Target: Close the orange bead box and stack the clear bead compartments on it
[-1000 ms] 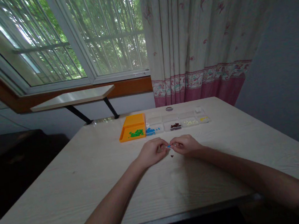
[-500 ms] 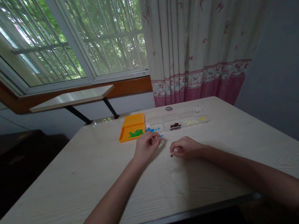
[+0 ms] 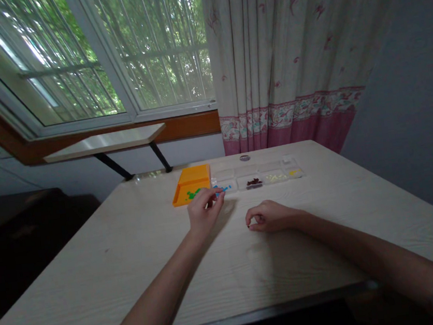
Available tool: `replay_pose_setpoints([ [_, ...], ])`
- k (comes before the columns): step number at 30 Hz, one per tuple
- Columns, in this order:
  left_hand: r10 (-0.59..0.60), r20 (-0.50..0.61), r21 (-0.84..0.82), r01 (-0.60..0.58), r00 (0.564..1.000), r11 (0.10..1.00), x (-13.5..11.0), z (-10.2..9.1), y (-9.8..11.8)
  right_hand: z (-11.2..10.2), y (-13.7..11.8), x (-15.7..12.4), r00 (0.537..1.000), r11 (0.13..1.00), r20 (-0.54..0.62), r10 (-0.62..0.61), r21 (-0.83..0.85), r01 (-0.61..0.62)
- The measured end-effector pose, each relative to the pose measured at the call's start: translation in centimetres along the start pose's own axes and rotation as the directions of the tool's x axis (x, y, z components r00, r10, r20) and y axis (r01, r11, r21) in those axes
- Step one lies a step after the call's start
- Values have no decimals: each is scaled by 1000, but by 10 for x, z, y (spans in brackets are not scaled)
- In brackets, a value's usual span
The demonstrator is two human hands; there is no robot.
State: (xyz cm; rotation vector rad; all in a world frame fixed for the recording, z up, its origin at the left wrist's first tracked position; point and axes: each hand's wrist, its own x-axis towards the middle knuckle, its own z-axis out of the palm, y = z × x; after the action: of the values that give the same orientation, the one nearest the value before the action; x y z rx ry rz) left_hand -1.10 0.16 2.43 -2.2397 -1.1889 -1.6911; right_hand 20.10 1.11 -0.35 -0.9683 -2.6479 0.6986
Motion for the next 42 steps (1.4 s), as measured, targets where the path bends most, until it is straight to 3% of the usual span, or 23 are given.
replay_pose_setpoints([
  [8,-129,72,97,122,989,988,-6,8,-20,-2,1,1,999,999,36,-8,51,6],
  [12,-274,153,225,237,949,945,-8,18,-43,-1,2,2,999,997,37,-3,75,0],
  [17,-399,183,410,300,898,862,-6,26,-62,0,4,5,1000,995,24,6,103,-9],
  [20,-395,209,400,290,895,869,-7,27,-63,1,5,5,1000,988,23,7,151,-10],
  [24,-293,331,223,227,897,948,-12,27,-48,4,7,5,1000,947,-8,22,320,-18],
  [26,-261,451,86,249,854,965,-16,28,-35,6,8,6,997,918,-64,45,397,-16],
  [28,-225,582,-66,321,782,945,-20,30,-21,8,9,7,987,900,-146,71,437,0],
  [31,-208,703,-219,486,680,846,-24,33,-6,9,11,9,959,897,-266,101,442,28],
  [34,-258,749,-253,624,610,739,-26,34,-3,10,12,10,941,899,-320,111,435,42],
  [37,-272,768,-271,679,580,682,-25,33,-7,10,13,9,940,909,-328,93,412,54],
  [42,-271,776,-266,684,570,679,-25,32,-9,9,10,8,945,943,-320,71,330,41],
])
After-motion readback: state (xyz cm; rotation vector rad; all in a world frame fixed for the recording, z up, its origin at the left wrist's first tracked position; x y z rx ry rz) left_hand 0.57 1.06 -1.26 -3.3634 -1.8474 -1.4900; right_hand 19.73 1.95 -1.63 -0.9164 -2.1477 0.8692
